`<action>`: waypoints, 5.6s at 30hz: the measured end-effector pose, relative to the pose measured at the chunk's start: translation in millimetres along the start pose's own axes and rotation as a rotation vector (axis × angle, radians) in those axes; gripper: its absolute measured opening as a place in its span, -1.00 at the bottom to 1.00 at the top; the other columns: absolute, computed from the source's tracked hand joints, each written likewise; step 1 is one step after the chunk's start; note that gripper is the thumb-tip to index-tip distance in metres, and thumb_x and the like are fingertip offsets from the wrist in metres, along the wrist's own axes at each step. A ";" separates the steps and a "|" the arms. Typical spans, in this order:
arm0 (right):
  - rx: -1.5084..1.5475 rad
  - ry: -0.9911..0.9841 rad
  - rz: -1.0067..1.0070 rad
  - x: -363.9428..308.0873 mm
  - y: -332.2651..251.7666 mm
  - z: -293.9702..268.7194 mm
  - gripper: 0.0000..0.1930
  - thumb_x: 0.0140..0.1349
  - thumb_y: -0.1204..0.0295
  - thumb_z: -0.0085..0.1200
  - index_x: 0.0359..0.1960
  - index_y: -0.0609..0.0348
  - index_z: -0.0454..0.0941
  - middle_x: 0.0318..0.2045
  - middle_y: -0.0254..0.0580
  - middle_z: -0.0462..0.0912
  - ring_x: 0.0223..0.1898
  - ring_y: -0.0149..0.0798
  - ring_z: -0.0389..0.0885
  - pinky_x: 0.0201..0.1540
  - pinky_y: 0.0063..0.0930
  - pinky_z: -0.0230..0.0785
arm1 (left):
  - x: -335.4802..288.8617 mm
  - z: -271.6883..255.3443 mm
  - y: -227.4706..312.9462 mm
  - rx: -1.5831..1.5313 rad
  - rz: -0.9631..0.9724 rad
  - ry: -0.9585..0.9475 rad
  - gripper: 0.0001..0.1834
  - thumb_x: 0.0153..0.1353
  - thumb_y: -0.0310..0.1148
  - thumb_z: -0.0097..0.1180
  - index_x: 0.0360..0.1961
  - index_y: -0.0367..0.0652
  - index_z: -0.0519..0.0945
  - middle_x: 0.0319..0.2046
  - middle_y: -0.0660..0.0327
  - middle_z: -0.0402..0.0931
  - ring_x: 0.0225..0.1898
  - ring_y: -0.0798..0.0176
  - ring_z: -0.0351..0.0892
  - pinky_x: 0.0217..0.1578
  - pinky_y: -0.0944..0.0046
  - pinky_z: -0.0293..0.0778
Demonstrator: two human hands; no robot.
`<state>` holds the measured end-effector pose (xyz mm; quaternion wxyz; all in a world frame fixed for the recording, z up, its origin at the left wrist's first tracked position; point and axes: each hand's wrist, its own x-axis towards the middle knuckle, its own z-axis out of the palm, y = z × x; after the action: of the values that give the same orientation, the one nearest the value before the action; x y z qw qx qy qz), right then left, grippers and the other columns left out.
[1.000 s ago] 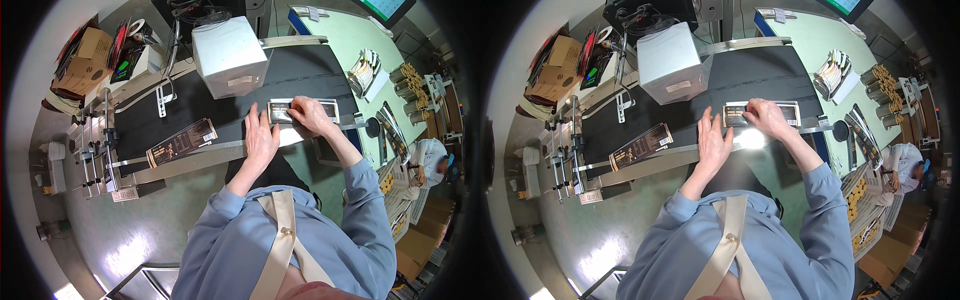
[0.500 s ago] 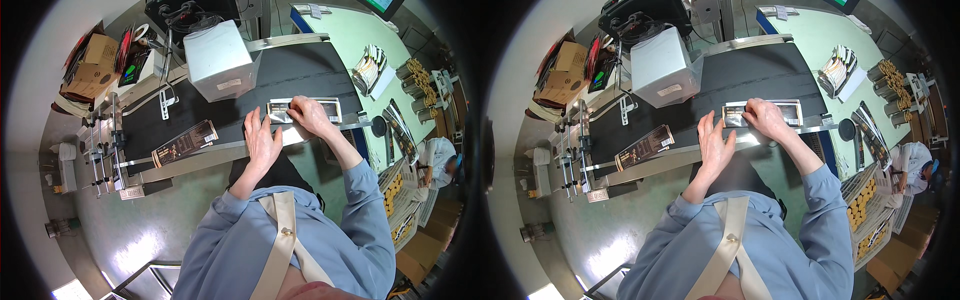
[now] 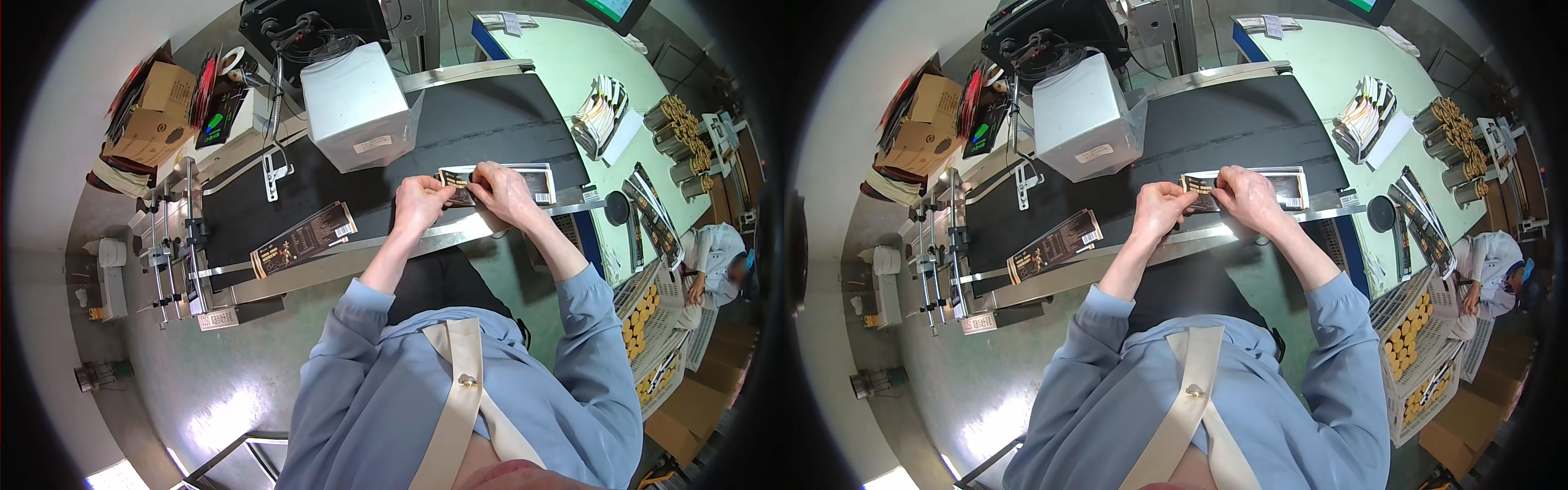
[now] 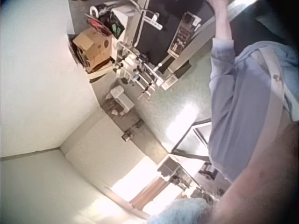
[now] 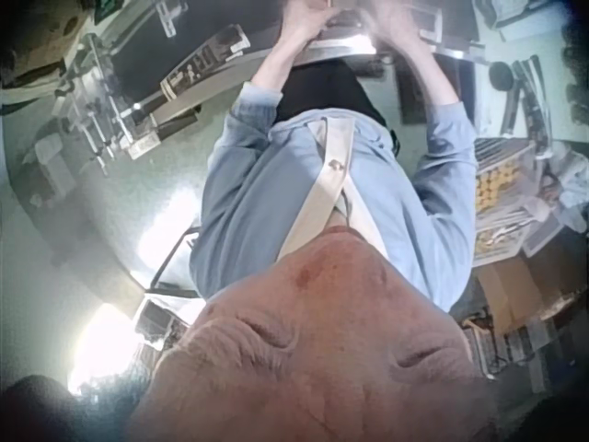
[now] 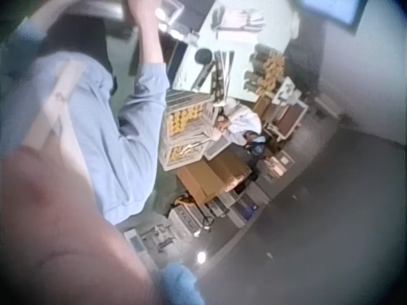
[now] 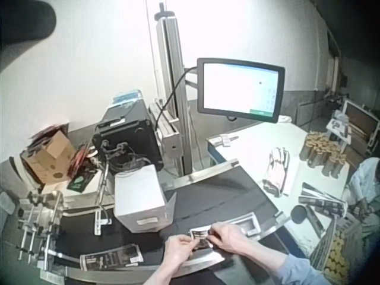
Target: The person places small rectangular packages onto a conveyor belt, where a machine applies a label to each one. They then pick up the labeled packages and place them into a stack on the table.
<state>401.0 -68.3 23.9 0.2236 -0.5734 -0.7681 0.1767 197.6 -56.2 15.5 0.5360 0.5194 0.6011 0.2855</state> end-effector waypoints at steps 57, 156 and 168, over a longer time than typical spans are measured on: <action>0.150 -0.016 0.115 -9.2 -18.2 -33.0 -0.84 0.33 0.45 0.21 -0.22 0.33 0.63 -0.42 -0.06 0.66 -0.47 -0.24 0.62 -0.34 -0.37 0.46 | -1.2 -210.5 -77.0 -0.067 -0.158 0.306 -0.73 0.40 -0.33 0.18 -0.20 -0.40 0.68 -0.45 0.08 0.72 -0.56 0.39 0.65 -0.55 0.42 0.51; -0.618 0.664 -0.149 109.4 7.4 -210.2 -0.82 0.22 0.47 0.25 -0.15 0.17 0.60 0.36 -0.21 0.47 0.03 -0.05 0.68 0.00 -0.18 0.58 | 4.8 -207.2 -80.7 0.157 -0.029 0.409 -0.76 0.39 -0.42 0.14 -0.33 -0.42 0.69 -0.61 0.15 0.67 -0.66 0.42 0.60 -0.60 0.34 0.48; -0.669 0.535 0.049 118.6 5.3 -211.8 -0.86 0.22 0.43 0.23 -0.27 0.19 0.55 0.41 -0.29 0.42 -0.01 -0.09 0.69 -0.06 -0.12 0.59 | 5.6 -208.0 -86.1 0.149 -0.004 0.401 -0.74 0.40 -0.37 0.15 -0.36 -0.36 0.68 -0.61 0.18 0.65 -0.69 0.44 0.54 -0.64 0.38 0.42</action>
<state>492.2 50.2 215.1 0.2124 -0.6581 -0.6841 -0.2317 -24.9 -32.2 -9.4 0.3664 0.4892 0.7163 0.3367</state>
